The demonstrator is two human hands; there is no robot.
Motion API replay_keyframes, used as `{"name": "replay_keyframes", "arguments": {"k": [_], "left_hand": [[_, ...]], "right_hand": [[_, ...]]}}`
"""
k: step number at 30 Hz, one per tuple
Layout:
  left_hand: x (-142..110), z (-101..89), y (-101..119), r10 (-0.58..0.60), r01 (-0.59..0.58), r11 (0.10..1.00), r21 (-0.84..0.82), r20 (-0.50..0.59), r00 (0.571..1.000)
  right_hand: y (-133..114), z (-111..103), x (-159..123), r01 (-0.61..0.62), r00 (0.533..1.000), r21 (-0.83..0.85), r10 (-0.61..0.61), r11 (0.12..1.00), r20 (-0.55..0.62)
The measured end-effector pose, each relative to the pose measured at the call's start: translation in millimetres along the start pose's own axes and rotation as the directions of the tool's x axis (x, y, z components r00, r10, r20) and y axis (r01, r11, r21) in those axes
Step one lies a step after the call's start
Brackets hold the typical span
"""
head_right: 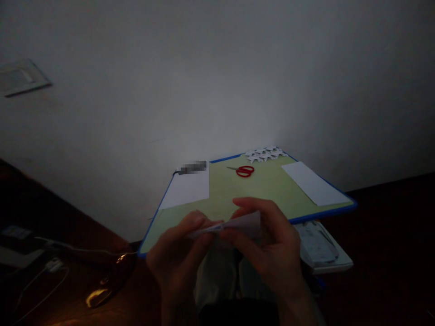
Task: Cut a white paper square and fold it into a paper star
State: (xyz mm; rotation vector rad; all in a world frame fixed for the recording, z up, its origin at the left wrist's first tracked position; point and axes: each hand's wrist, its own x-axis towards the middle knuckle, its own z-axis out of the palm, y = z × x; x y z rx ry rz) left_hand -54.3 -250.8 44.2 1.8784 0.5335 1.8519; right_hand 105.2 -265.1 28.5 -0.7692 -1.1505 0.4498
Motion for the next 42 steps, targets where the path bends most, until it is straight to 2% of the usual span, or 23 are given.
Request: {"name": "replay_keyframes", "arguments": {"k": [2,7,11,13,15,17,19,21,23,25,28,31,34,37,40,42], "left_hand": [[0.5,0.4,1.2,-0.017,0.017,1.000,-0.015,0.014,1.000],[6.6,-0.2,3.8,-0.009,0.012,0.998,-0.056,0.051,0.999],[8.4,-2.9,5.6,-0.020,0.020,1.000,0.009,0.066,0.998],[6.6,-3.9,4.4,-0.024,0.021,0.996,0.089,0.037,0.999],[3.9,-4.0,1.1,-0.054,0.064,0.980,0.188,-0.062,0.997],[1.9,-3.3,-3.4,-0.106,0.159,0.959,0.236,-0.221,0.969],[1.8,-2.2,-7.3,-0.163,0.258,0.943,0.209,-0.386,0.908],[3.6,-1.0,-9.1,-0.186,0.321,0.930,0.177,-0.526,0.830],[6.2,0.2,-8.7,-0.156,0.331,0.928,0.169,-0.631,0.760],[8.4,2.1,-6.8,-0.100,0.314,0.932,0.180,-0.705,0.702],[9.8,6.6,-3.3,-0.028,0.294,0.932,0.210,-0.769,0.638],[9.5,11.1,-1.0,-0.002,0.254,0.946,0.200,-0.781,0.624],[7.4,13.5,-0.7,-0.018,0.237,0.956,0.176,-0.767,0.642],[3.9,14.2,-1.8,-0.019,0.284,0.935,0.214,-0.767,0.641],[1.0,16.0,-1.9,0.007,0.328,0.909,0.256,-0.798,0.603],[0.2,17.8,-1.1,0.047,0.349,0.890,0.293,-0.820,0.570]], "right_hand": [[-3.1,-2.3,-2.3,-0.043,0.999,0.004,0.044,0.999,-0.004],[-5.9,-4.1,0.2,-0.052,0.999,0.012,0.052,0.999,-0.006],[-2.4,-5.8,-0.1,-0.032,1.000,-0.055,0.032,0.998,-0.001],[0.6,-5.6,-0.6,-0.019,1.000,-0.072,0.021,0.997,0.015],[3.3,-4.3,0.6,0.042,0.999,-0.088,-0.041,0.995,0.012],[4.6,-2.6,3.7,0.179,0.984,-0.156,-0.179,0.971,0.014],[3.9,-1.5,7.2,0.324,0.944,-0.283,-0.329,0.903,0.029],[1.6,-1.4,9.4,0.361,0.922,-0.381,-0.388,0.851,0.007],[-1.0,-1.3,10.0,0.281,0.953,-0.366,-0.302,0.887,0.000],[-2.6,-0.1,9.7,0.137,0.989,-0.285,-0.116,0.949,0.089],[-2.5,6.2,9.3,-0.069,0.971,-0.182,0.108,0.981,0.214],[-2.1,16.4,8.4,-0.180,0.962,-0.123,0.201,0.976,0.185],[-2.3,25.7,6.3,-0.245,0.966,-0.073,0.250,0.967,0.059],[-1.5,32.7,3.6,-0.300,0.953,-0.017,0.299,0.954,-0.055],[0.6,39.7,0.8,-0.331,0.935,0.054,0.335,0.942,-0.116],[1.5,45.4,-0.9,-0.344,0.928,0.102,0.355,0.933,-0.116]]}}
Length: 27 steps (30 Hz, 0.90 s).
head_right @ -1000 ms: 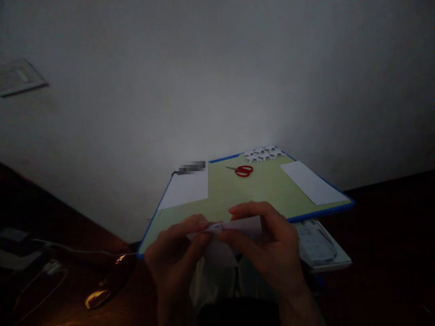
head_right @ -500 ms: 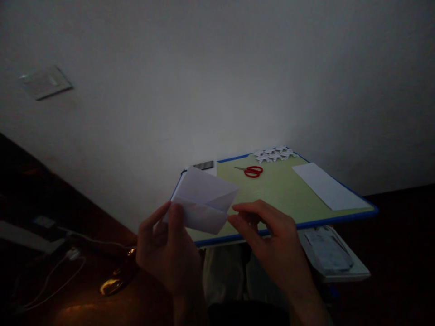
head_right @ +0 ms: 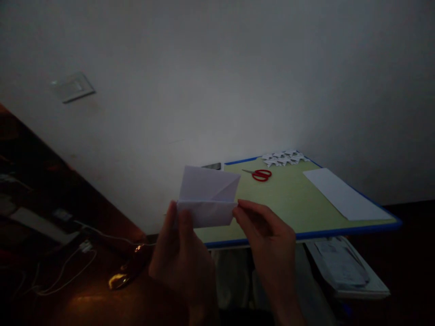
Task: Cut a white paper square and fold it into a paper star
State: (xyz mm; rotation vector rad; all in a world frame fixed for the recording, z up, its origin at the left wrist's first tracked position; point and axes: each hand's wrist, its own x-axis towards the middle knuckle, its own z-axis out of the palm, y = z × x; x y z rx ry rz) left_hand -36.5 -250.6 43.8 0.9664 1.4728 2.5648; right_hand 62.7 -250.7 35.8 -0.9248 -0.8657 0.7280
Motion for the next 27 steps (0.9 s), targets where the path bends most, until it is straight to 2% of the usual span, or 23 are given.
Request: {"name": "replay_keyframes", "arguments": {"k": [3,7,12,16,19,21,23,24,25,26,27], "left_hand": [[-1.0,1.3,2.3,0.052,-0.048,0.998,0.047,-0.089,0.995],[0.3,3.9,3.5,0.112,-0.111,0.994,0.019,-0.159,0.981],[1.8,4.8,3.8,0.075,-0.082,0.996,-0.039,-0.156,0.985],[2.4,3.4,5.5,0.096,-0.098,0.995,-0.011,-0.134,0.986],[3.1,1.1,3.7,0.105,-0.104,0.994,0.017,-0.105,0.989],[5.2,-1.4,0.0,0.111,-0.111,0.994,0.014,-0.041,0.993],[9.6,-4.7,-4.7,0.137,-0.134,0.990,-0.030,0.091,0.986],[12.5,-6.6,-6.8,0.160,-0.151,0.986,-0.065,0.187,0.969],[15.8,-8.5,-8.7,0.193,-0.173,0.980,-0.096,0.289,0.938],[19.1,-10.2,-10.2,0.235,-0.197,0.971,-0.135,0.402,0.885],[22.2,-11.8,-11.3,0.270,-0.209,0.962,-0.174,0.519,0.811]], "right_hand": [[1.1,9.1,-3.4,-0.021,0.999,0.030,0.020,0.999,0.045],[2.2,18.2,-7.8,-0.030,0.998,0.079,0.026,0.996,0.054],[4.2,18.0,-10.9,-0.080,0.996,0.082,0.076,0.993,0.052],[3.5,14.8,-10.8,-0.081,0.995,0.070,0.077,0.994,0.059],[7.4,12.4,-8.3,-0.102,0.989,0.056,0.095,0.993,0.113],[12.3,9.2,-4.6,-0.071,0.992,0.021,0.068,0.997,0.102],[15.8,2.9,1.1,0.057,0.998,-0.042,-0.056,0.997,0.027],[16.1,-1.9,4.4,0.146,0.989,-0.077,-0.147,0.986,-0.007],[15.2,-8.0,7.9,0.244,0.969,-0.112,-0.247,0.963,-0.020],[13.0,-15.3,11.2,0.336,0.940,-0.140,-0.340,0.931,-0.007],[9.8,-23.5,14.1,0.416,0.908,-0.165,-0.418,0.894,0.025]]}}
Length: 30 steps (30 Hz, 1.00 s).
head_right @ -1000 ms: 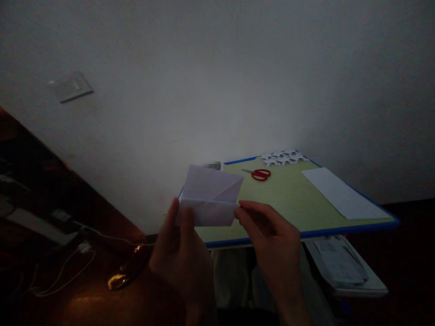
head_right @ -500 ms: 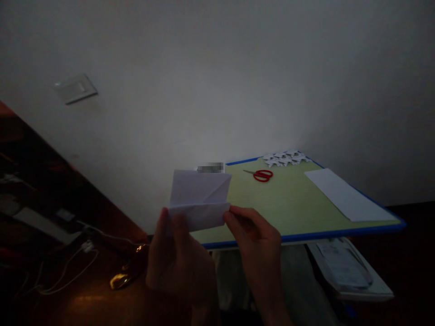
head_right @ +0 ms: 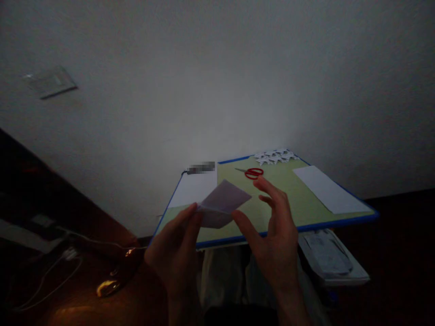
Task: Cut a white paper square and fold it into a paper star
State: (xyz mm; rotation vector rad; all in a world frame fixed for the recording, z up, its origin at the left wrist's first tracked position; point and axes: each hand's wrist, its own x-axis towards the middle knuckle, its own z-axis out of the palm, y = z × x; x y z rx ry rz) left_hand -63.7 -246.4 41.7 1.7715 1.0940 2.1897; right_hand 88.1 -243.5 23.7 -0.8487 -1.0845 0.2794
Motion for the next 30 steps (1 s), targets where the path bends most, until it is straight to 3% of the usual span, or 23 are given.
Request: {"name": "replay_keyframes", "arguments": {"k": [2,6,9,13,17,25,30], "left_hand": [[2.3,-4.5,-1.8,0.023,-0.020,1.000,-0.019,0.196,0.980],[2.7,-7.2,-2.0,0.011,-0.003,1.000,-0.023,0.328,0.945],[1.5,-7.4,0.1,-0.014,0.028,0.999,-0.027,0.432,0.902],[1.9,-7.7,4.6,-0.004,0.038,0.998,-0.051,0.546,0.838],[3.4,-7.1,7.4,0.038,0.004,0.998,-0.068,0.592,0.805],[5.5,-3.0,8.7,0.104,-0.028,0.990,-0.139,0.573,0.813],[6.1,-3.9,9.5,0.085,0.024,0.984,-0.178,0.579,0.811]], "right_hand": [[-2.2,-18.3,6.4,0.118,0.991,-0.053,-0.114,0.992,0.071],[-5.0,-45.6,10.9,0.091,0.947,0.030,-0.095,0.995,0.306],[-3.7,-49.5,11.5,0.082,0.917,0.107,-0.117,0.991,0.381],[-3.0,-44.6,15.9,0.163,0.856,0.158,-0.219,0.974,0.468],[-2.1,-44.7,20.1,0.205,0.837,0.197,-0.276,0.959,0.473],[-0.3,-46.3,21.3,0.210,0.832,0.249,-0.307,0.945,0.463],[-1.3,-42.7,21.5,0.216,0.838,0.286,-0.327,0.934,0.436]]}}
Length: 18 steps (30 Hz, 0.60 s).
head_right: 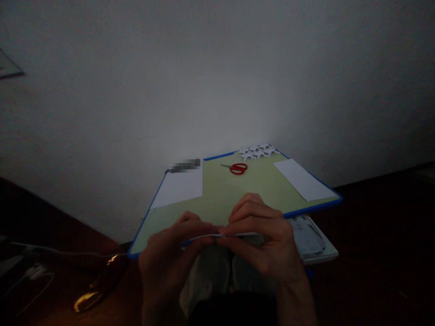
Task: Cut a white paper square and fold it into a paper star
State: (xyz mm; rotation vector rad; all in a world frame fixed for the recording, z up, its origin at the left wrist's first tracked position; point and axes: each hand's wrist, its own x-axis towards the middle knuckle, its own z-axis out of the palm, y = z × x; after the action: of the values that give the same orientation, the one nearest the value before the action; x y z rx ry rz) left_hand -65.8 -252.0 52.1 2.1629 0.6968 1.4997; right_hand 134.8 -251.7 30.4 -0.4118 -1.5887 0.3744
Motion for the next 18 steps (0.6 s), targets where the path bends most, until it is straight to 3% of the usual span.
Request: {"name": "replay_keyframes", "arguments": {"k": [5,11,18], "left_hand": [[1.9,1.8,-2.6,0.009,-0.010,0.983,-0.181,-0.002,1.000],[8.5,7.9,-7.4,-0.123,0.077,0.917,-0.391,-0.092,0.988],[8.1,12.5,-12.7,-0.181,0.113,0.937,-0.330,-0.182,0.967]], "right_hand": [[0.5,1.5,0.2,0.020,0.999,-0.003,-0.020,1.000,-0.030],[-1.3,3.9,2.4,0.042,0.996,-0.071,-0.047,0.997,-0.070],[-3.9,10.8,2.9,-0.061,0.983,-0.092,0.043,0.994,-0.181]]}}
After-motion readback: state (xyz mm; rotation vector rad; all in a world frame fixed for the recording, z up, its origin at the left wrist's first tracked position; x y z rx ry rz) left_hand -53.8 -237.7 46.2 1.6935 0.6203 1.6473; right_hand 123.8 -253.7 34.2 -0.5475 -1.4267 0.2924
